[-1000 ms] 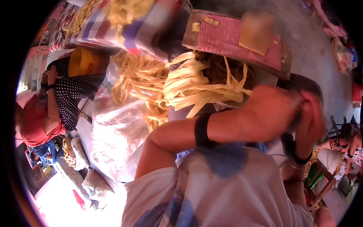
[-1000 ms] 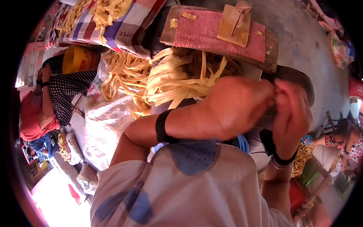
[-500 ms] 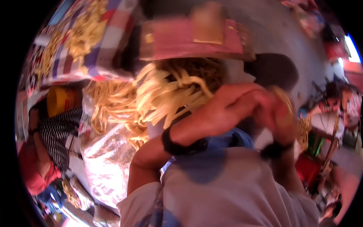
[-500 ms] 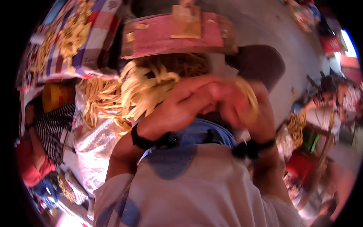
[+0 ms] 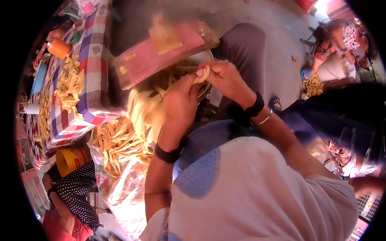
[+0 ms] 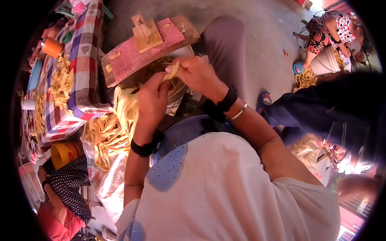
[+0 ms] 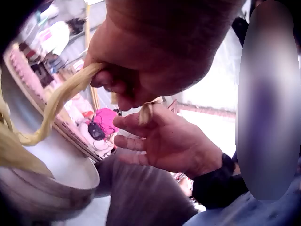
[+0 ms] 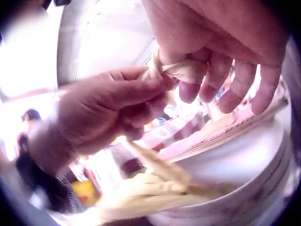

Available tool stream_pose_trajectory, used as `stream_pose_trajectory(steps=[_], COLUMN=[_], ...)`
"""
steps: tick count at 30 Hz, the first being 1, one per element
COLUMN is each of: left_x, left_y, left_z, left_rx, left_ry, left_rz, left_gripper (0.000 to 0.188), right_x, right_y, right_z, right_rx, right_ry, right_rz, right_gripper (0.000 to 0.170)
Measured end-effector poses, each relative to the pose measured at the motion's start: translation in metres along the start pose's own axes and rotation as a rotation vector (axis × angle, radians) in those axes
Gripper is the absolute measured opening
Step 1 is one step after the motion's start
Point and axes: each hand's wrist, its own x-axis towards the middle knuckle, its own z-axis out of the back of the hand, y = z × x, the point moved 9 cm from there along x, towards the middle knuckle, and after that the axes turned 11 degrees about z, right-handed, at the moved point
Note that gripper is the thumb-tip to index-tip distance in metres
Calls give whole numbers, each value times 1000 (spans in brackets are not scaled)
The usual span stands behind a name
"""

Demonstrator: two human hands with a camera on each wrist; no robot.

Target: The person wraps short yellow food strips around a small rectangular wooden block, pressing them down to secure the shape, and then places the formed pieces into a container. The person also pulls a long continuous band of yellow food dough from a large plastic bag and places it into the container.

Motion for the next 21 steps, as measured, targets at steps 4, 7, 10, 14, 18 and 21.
stream_pose_trajectory(steps=[4,7,10,14,18,21], left_x=[-11,-15,-13,1,12,14], left_y=[-12,-2,-9,-16,-5,49], left_z=[14,10,9,9,4,-3], left_rx=[-96,-190,-474,-203,88,-474], left_ry=[-120,-60,55,-80,-228,-68], left_rz=[-214,-171,-9,-21,-23,385], left_gripper=[35,36,36,28,15,13], right_x=[-27,-32,-25,-5,-5,-8], right_y=[-23,-3,-8,-23,1,15], right_z=[-50,-61,-62,-37,-2,6], right_rx=[850,1241,1226,833,187,90], right_ry=[128,87,-2,-162,-239,-316], right_rz=[-394,-485,-483,-148,206,309], right_gripper=[27,20,14,9,8,8])
